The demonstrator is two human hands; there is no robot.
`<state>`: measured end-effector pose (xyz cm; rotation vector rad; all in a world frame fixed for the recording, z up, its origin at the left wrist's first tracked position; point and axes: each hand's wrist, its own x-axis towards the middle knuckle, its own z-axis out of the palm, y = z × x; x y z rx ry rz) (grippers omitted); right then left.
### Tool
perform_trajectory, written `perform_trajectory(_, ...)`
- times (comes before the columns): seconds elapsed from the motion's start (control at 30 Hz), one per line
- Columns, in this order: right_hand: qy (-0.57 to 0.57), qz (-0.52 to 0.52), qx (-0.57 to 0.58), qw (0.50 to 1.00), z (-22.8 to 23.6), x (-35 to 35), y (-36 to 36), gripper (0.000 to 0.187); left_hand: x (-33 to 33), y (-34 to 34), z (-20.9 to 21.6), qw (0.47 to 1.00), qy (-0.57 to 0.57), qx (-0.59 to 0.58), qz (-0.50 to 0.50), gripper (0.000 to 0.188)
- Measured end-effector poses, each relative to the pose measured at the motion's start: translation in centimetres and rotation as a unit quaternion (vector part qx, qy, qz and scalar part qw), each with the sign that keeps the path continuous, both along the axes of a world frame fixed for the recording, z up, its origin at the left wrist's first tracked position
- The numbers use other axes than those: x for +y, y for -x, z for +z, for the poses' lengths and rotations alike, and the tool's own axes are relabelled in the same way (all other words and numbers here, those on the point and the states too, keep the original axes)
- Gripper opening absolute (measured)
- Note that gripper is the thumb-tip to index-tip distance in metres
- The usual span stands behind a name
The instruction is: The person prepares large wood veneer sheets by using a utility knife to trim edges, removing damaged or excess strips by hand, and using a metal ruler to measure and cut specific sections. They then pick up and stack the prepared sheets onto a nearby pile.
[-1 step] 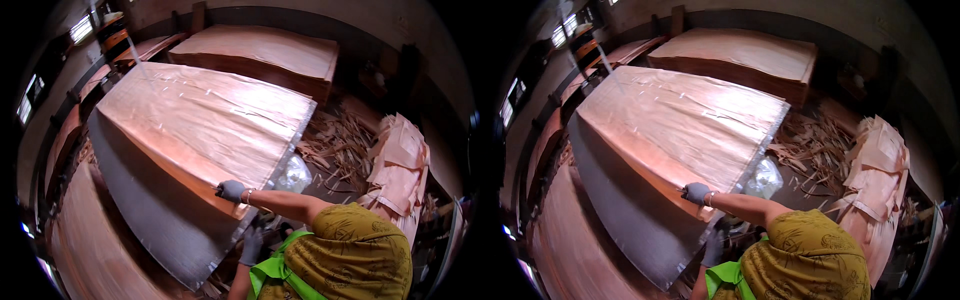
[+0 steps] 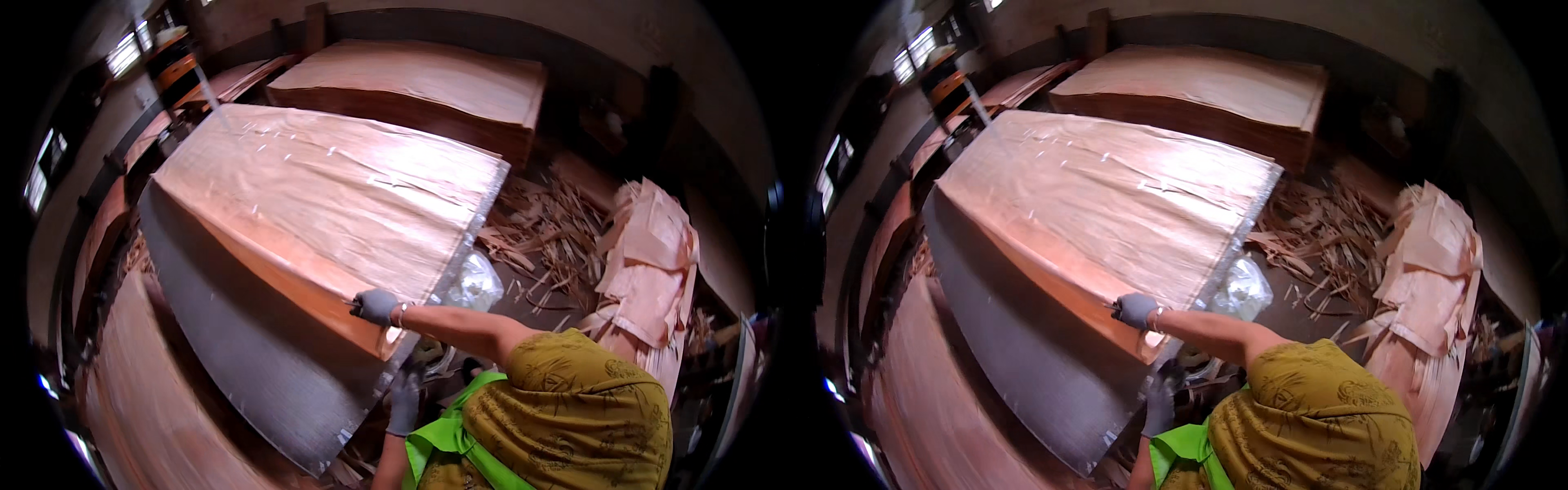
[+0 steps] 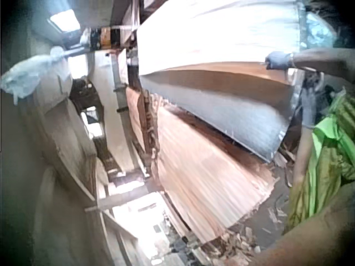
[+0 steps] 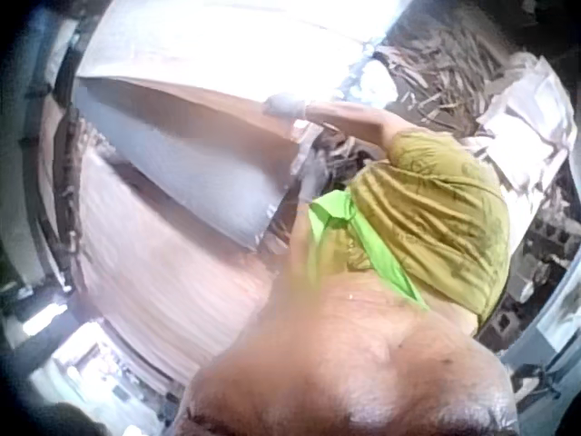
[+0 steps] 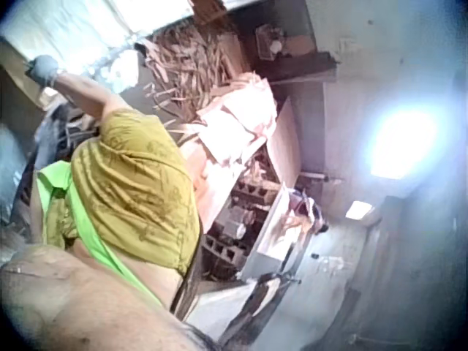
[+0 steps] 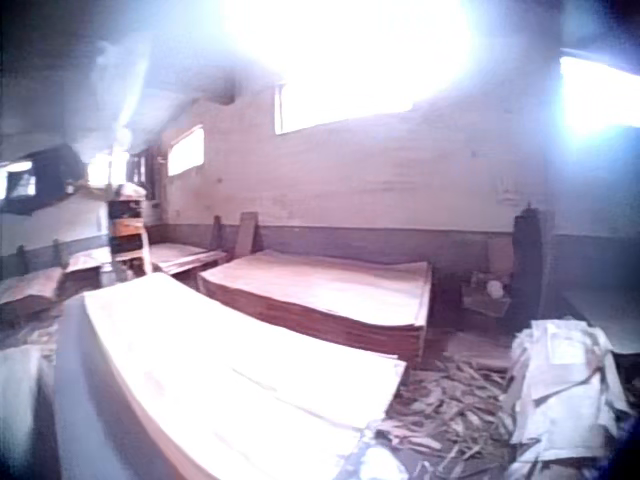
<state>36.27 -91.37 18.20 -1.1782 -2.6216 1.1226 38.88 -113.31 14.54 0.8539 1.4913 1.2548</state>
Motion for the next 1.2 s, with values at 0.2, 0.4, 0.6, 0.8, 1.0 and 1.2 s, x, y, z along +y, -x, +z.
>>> perform_trajectory(0.2, 0.029, -0.028, 0.094, 0.995, 4.1, 9.5, -6.8, 0.034, 0.8, -4.0, -6.6, 0.971, 0.101, -0.167, 0.135, 0.024)
perform_trajectory(0.4, 0.131, -0.036, 0.191, 0.972, 9.2, 23.4, -16.8, 0.033, 9.3, -13.0, -5.9, 0.97, 0.054, -0.209, 0.109, 0.031)
perform_trajectory(0.6, 0.13, -0.093, 0.23, 0.96, 13.3, 35.9, -30.4, 0.033, 22.9, -23.9, -6.7, 0.971, 0.153, -0.163, 0.083, 0.024)
perform_trajectory(0.8, 0.144, -0.085, 0.283, 0.944, 14.6, 49.3, -39.9, 0.021, 33.0, -29.5, -9.4, 0.989, 0.127, -0.069, 0.019, 0.03)
perform_trajectory(1.0, 0.099, -0.126, 0.212, 0.964, 17.7, 66.9, -49.1, 0.026, 49.5, -34.5, -11.3, 0.825, -0.028, -0.563, -0.04, 0.03)
perform_trajectory(1.2, 0.154, -0.141, 0.299, 0.931, 17.7, 83.6, -59.6, 0.021, 66.8, -41.1, -11.2, 0.831, 0.183, -0.469, 0.237, 0.053)
